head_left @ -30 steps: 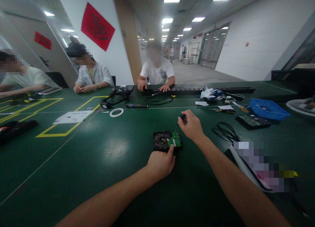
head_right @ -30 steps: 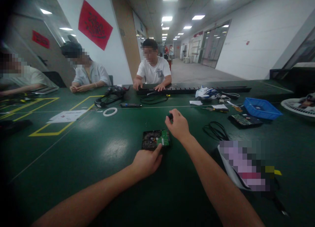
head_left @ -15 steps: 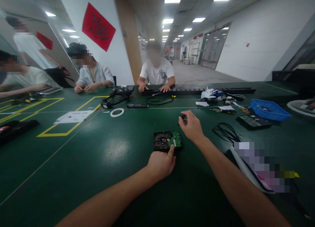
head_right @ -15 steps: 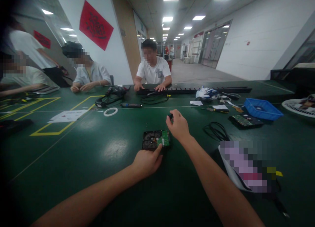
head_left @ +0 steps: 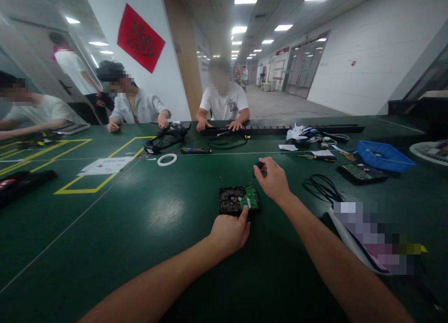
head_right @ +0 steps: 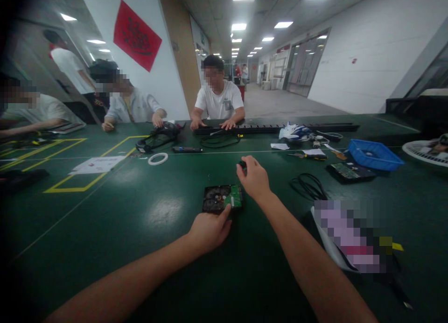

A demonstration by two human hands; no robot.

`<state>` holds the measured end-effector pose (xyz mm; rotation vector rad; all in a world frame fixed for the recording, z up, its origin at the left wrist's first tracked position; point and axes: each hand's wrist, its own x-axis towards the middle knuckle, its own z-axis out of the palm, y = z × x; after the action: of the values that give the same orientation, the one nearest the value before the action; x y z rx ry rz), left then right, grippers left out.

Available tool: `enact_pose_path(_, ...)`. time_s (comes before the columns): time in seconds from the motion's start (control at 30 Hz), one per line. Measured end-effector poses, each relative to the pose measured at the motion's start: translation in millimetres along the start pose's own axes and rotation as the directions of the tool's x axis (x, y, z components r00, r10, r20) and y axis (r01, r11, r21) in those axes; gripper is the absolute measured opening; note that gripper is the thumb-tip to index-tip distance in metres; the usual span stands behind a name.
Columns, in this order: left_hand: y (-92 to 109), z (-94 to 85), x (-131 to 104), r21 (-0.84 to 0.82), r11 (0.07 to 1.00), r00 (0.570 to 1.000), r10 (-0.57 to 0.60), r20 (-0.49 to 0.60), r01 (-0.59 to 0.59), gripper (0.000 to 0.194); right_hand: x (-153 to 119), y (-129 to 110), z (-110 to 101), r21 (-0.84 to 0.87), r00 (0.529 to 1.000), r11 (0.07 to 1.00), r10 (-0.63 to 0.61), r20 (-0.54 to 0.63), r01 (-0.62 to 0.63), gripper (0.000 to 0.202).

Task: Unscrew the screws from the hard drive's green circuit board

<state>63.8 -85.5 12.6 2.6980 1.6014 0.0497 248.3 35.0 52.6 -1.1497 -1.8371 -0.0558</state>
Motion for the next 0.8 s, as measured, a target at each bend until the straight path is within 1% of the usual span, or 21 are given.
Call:
enact_pose_path(0.2,-0.3,0.0,-0.6,-0.006,1.000,1.000,0.002,0.001,-0.002,0.057,0.1,3.1,2.4,0.032,0.999,0.999,-0.033,-0.022,0.034,0.025)
enact_pose_path(0.57,-1.4,3.2,0.5,-0.015,1.000,1.000,-0.004,0.020,0.005,0.058,-0.4,1.8,0.6,-0.005,0.997,0.997,-0.076,-0.010,0.076,0.029)
enact_pose_path(0.8,-1.3,3.3,0.7,-0.019,1.000,1.000,-0.003,0.011,0.004,0.057,-0.5,1.9,2.8,0.024,0.997,0.997,-0.076,-0.033,0.077,0.023)
